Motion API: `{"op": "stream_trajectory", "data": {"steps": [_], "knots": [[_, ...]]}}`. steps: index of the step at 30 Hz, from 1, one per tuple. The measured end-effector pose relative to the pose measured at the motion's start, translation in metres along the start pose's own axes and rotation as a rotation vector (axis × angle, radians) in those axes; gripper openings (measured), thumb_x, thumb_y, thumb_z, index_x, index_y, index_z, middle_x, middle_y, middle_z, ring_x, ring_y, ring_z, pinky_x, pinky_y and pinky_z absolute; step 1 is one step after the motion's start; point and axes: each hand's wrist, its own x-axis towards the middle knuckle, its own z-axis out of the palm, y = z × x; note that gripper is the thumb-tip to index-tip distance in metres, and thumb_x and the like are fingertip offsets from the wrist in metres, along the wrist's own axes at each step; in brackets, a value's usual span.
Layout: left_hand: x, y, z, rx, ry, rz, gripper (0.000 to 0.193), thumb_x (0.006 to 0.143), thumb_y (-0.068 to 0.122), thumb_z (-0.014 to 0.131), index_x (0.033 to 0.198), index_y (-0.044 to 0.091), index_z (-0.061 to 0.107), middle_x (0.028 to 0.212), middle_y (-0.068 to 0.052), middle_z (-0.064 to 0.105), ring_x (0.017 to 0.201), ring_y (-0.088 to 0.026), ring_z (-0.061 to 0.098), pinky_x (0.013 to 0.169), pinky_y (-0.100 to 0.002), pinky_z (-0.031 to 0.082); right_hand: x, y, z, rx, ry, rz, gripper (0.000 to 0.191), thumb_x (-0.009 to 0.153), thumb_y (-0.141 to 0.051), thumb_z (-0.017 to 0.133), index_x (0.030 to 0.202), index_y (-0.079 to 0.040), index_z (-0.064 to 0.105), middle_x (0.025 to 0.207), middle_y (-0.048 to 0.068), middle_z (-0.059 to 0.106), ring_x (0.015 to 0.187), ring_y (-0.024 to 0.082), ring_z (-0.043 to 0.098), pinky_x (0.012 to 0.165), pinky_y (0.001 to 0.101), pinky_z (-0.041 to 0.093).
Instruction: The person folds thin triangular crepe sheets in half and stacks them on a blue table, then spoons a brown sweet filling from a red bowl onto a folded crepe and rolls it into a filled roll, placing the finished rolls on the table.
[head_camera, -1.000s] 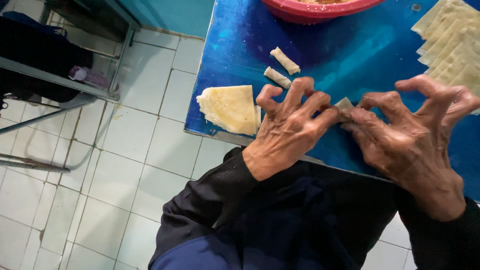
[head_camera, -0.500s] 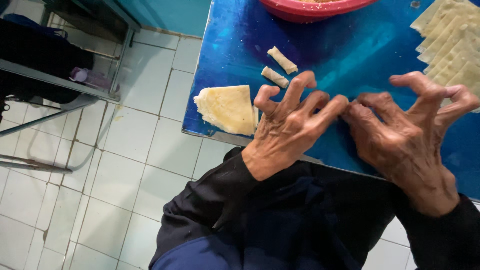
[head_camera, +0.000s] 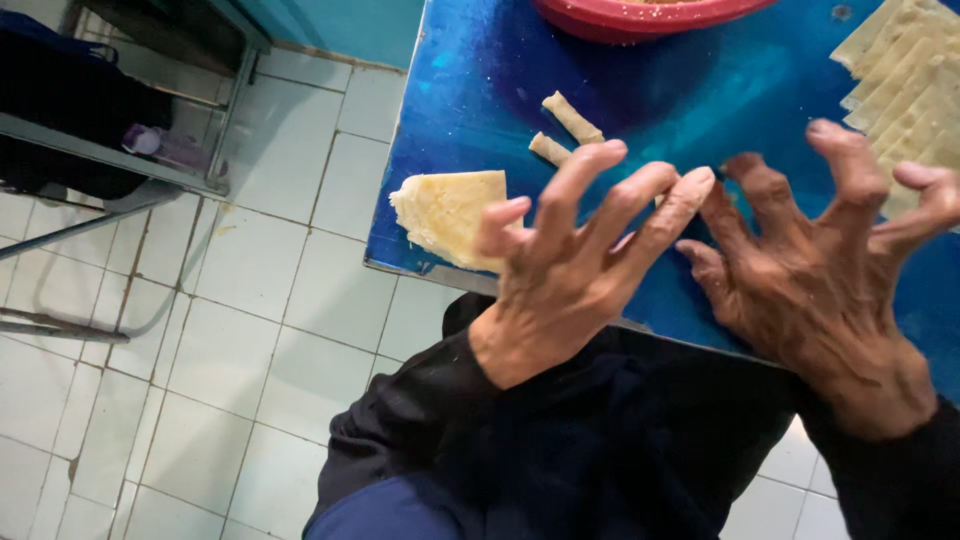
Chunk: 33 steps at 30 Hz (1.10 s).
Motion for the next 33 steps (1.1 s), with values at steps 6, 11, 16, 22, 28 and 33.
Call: {"op": "stream_trajectory", "data": {"steps": [6, 11, 16, 22, 28, 33], "knots": [[0.003, -0.026, -0.02, 0.02, 0.04, -0.096, 0.038, 0.103, 0.025, 0.084, 0.136, 0.027, 0.067, 0.123, 0.008, 0.062, 0.129, -0.023, 0.049, 0.108, -0.048, 0.015, 0.017, 0.003, 0.019, 0.0, -0.024, -0.033, 0.056, 0.099, -0.065, 0.059, 0.134, -0.026, 0.076, 0.141, -0.006, 0.06, 0.143, 0.031, 0.026, 0.105, 0.0531, 0.018], [-0.003, -0.042, -0.02, -0.182, -0.064, -0.132, 0.048, 0.102, 0.02, 0.08, 0.148, 0.019, 0.063, 0.135, 0.004, 0.061, 0.14, -0.027, 0.04, 0.108, -0.047, 0.017, 0.021, 0.006, 0.03, 0.101, -0.039, 0.021, 0.049, 0.093, -0.051, 0.075, 0.134, -0.025, 0.075, 0.129, -0.008, 0.068, 0.141, 0.026, 0.031, 0.108, 0.0466, 0.018], [-0.015, -0.046, -0.015, -0.266, -0.054, -0.151, 0.045, 0.102, 0.02, 0.081, 0.143, 0.02, 0.062, 0.132, 0.005, 0.06, 0.137, -0.027, 0.04, 0.111, -0.047, 0.022, 0.012, 0.008, 0.037, 0.224, 0.056, 0.056, 0.03, 0.102, -0.037, 0.078, 0.13, -0.025, 0.078, 0.126, -0.008, 0.073, 0.139, 0.019, 0.034, 0.111, 0.0403, 0.019], [-0.021, -0.046, -0.021, -0.258, -0.021, -0.183, 0.047, 0.101, 0.023, 0.084, 0.143, 0.022, 0.063, 0.131, 0.005, 0.061, 0.137, -0.027, 0.043, 0.106, -0.047, 0.022, 0.032, -0.003, 0.043, 0.51, 0.14, 0.122, 0.025, 0.105, -0.024, 0.064, 0.127, -0.02, 0.075, 0.114, -0.002, 0.064, 0.13, 0.025, 0.039, 0.109, 0.0448, 0.022], [-0.014, -0.036, -0.024, -0.215, -0.019, -0.162, 0.05, 0.097, 0.027, 0.086, 0.141, 0.02, 0.063, 0.128, 0.005, 0.063, 0.133, -0.027, 0.045, 0.105, -0.05, 0.021, 0.073, -0.012, 0.037, 0.763, 0.233, 0.201, 0.026, 0.105, -0.023, 0.075, 0.13, -0.014, 0.074, 0.123, 0.005, 0.071, 0.128, 0.031, 0.044, 0.103, 0.0487, 0.027], [-0.01, -0.044, -0.021, -0.296, -0.026, -0.155, 0.053, 0.099, 0.021, 0.086, 0.144, 0.017, 0.059, 0.131, 0.001, 0.062, 0.135, -0.029, 0.042, 0.116, -0.042, 0.03, 0.06, 0.001, 0.016, 1.084, 0.077, 0.35, 0.024, 0.103, -0.024, 0.076, 0.124, -0.011, 0.074, 0.11, 0.006, 0.071, 0.116, 0.025, 0.053, 0.098, 0.0423, 0.042]]}}
